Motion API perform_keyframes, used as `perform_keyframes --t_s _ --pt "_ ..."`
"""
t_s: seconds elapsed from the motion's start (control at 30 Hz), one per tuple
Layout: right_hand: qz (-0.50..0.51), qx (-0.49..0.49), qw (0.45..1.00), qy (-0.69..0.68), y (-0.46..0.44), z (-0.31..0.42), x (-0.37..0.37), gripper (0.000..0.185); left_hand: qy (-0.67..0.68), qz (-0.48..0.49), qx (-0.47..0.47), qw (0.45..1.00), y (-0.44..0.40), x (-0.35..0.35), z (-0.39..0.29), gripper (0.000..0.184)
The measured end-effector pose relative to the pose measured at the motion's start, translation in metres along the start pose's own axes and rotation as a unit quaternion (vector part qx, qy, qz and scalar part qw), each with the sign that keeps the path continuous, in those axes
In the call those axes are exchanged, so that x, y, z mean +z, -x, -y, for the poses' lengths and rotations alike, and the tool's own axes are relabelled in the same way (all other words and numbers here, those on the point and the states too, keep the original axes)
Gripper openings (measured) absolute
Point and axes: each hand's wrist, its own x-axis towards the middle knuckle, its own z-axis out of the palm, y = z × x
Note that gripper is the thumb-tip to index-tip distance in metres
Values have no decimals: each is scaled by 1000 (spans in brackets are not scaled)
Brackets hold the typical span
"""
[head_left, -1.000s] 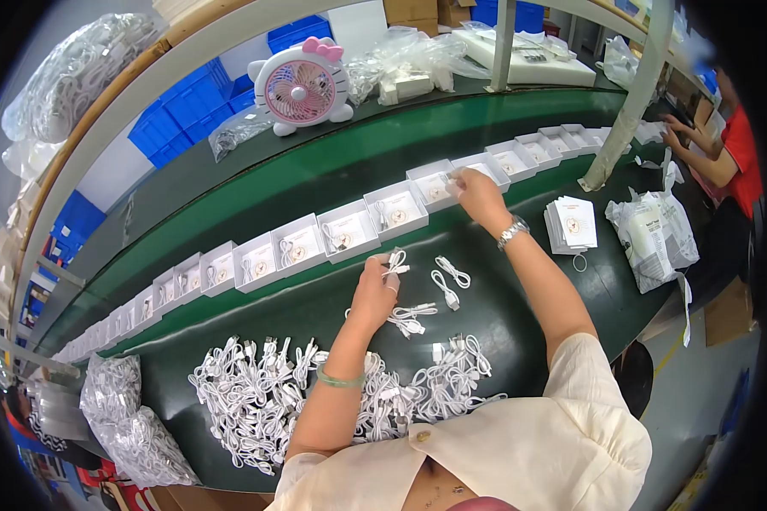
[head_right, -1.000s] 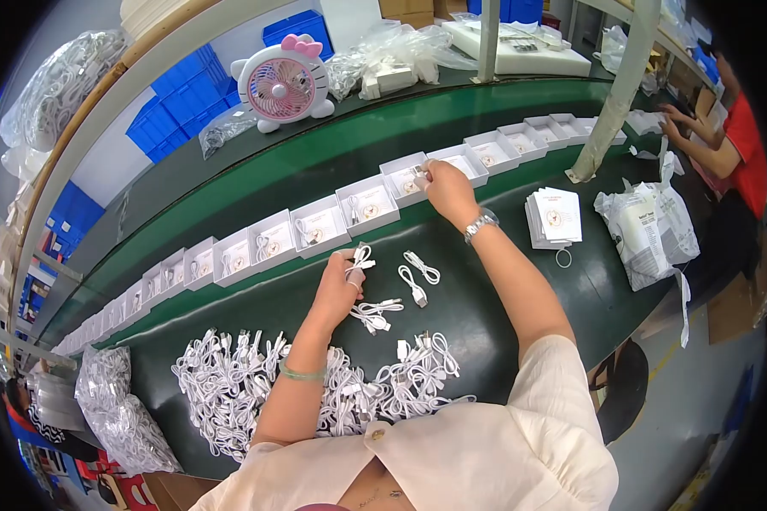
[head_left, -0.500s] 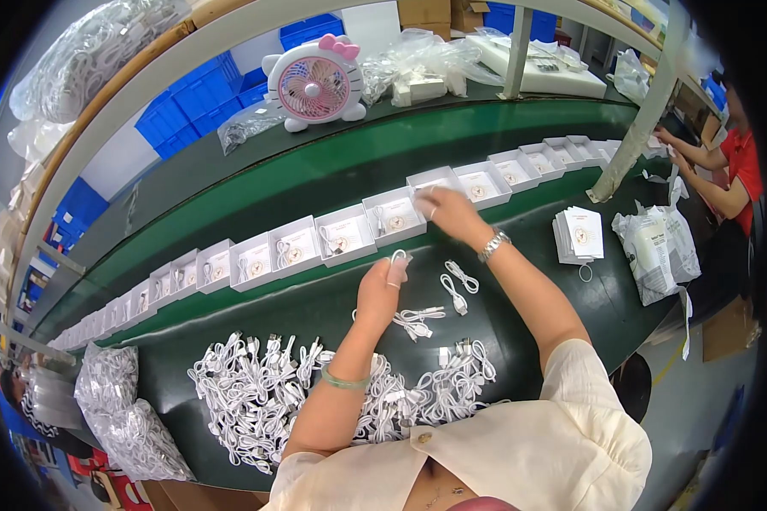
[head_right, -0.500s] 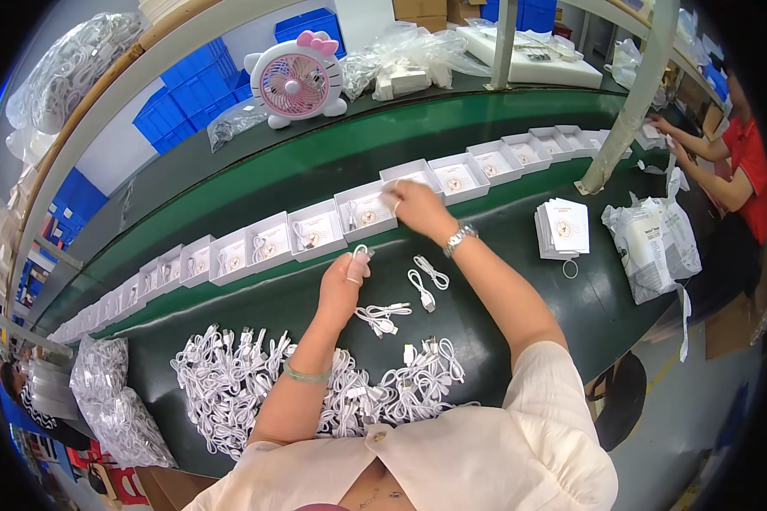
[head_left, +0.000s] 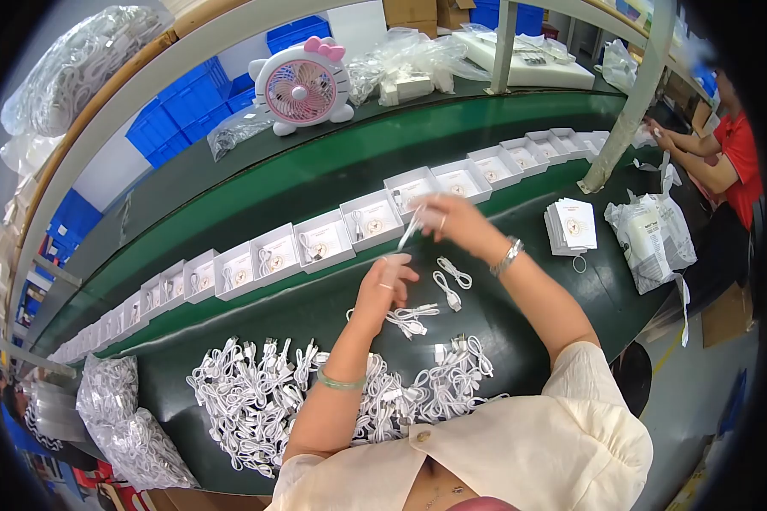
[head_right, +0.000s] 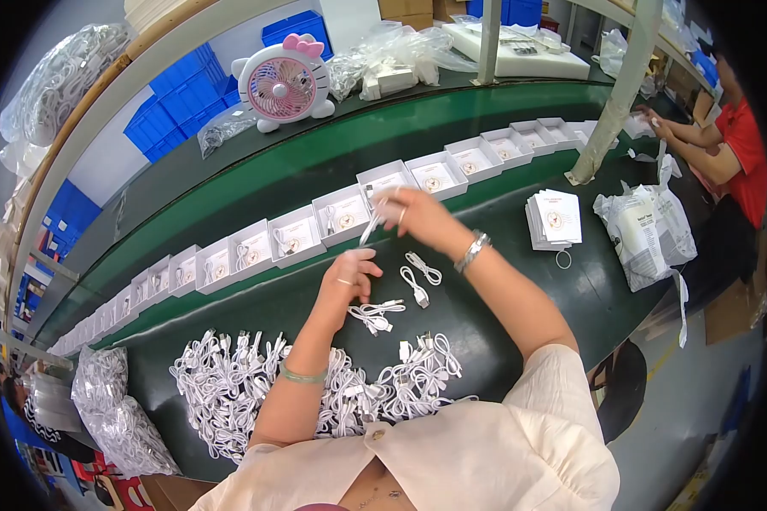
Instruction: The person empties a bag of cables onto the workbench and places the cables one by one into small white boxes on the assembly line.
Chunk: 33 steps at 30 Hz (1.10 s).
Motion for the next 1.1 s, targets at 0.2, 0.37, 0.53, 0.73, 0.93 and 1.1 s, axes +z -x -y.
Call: perform_keyframes --t_s 0.2,0.37,0.53,0.73,0.93,1.1 --pt "-212 0 953 215 -65 -41 -84 20 -355 23 149 923 1 1 5 18" --pt "-93 -93 879 459 -100 -96 -97 17 -487 130 166 848 12 2 -4 30" --pt "-79 -40 948 304 -92 -93 -62 25 -493 181 131 841 15 -2 -11 34" --pt "-116 -134 926 333 -45 -55 -44 24 -495 182 143 837 3 -6 5 26" --pt "95 13 871 482 38 -27 -15 31 -164 7 -40 986 -3 -4 2 17" --pt "35 -32 925 377 36 -43 -25 20 -341 -86 216 911 -8 -5 22 20"
